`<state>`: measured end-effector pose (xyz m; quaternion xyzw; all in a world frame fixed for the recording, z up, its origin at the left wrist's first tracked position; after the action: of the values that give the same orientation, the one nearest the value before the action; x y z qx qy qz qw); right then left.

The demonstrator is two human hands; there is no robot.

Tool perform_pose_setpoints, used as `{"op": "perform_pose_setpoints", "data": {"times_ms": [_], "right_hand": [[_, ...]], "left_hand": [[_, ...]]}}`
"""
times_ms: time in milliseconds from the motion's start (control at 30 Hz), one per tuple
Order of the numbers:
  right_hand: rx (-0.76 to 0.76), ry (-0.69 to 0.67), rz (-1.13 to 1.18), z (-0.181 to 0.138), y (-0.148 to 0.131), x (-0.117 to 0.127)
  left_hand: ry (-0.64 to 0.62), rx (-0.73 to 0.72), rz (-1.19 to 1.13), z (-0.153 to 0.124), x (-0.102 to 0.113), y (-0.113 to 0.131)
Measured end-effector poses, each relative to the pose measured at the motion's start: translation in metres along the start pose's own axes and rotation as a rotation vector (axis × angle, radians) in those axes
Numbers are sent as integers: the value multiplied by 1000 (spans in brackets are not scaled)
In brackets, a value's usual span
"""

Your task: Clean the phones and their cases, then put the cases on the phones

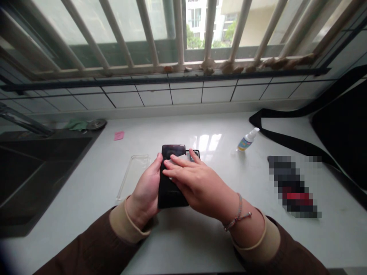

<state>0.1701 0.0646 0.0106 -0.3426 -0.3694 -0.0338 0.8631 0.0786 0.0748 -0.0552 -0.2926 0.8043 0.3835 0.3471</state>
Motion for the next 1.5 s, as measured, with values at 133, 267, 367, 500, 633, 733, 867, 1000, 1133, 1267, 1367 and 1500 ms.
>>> {"op": "perform_pose_setpoints", "data": {"times_ms": [133,267,367,500,633,733,867,1000,1133,1267,1367,1500], "right_hand": [[59,-93,130,1,-17,-3],[60,-154,278,5,-30,2],[-14,-189,393,5,-28,3],[-270,74,630,0,3,11],[-464,641,588,-21,46,39],[-490,887,465,-32,54,58],[-444,733,227,-21,39,60],[-282,333,91,-4,20,31],[-165,193,116,-1,10,17],[-74,92,187,0,-1,12],[-28,40,248,0,-9,13],[4,3,393,3,-19,17]], "left_hand": [[73,-5,-26,1,6,10],[193,-123,-70,-1,14,25],[224,-162,-68,-3,15,29],[150,-119,-42,-1,12,26],[104,-71,50,-1,11,21],[64,91,125,-5,6,3],[-51,275,107,-11,-2,-18],[-73,244,55,-8,-1,-19],[-21,107,19,-2,5,-5],[101,43,36,3,16,4],[142,-42,-7,3,17,15],[141,-100,-52,2,14,24]]}}
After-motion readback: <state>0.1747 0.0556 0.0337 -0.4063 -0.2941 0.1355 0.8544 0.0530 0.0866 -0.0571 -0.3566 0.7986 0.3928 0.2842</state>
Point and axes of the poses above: each hand's wrist, its own z-axis towards the middle knuckle, its own x-axis out of the back of the hand, y = z × x, the point moved 8 cm from there along z, towards the middle knuckle, and after that the axes turned 2 degrees about y, right-handed, at the moved point
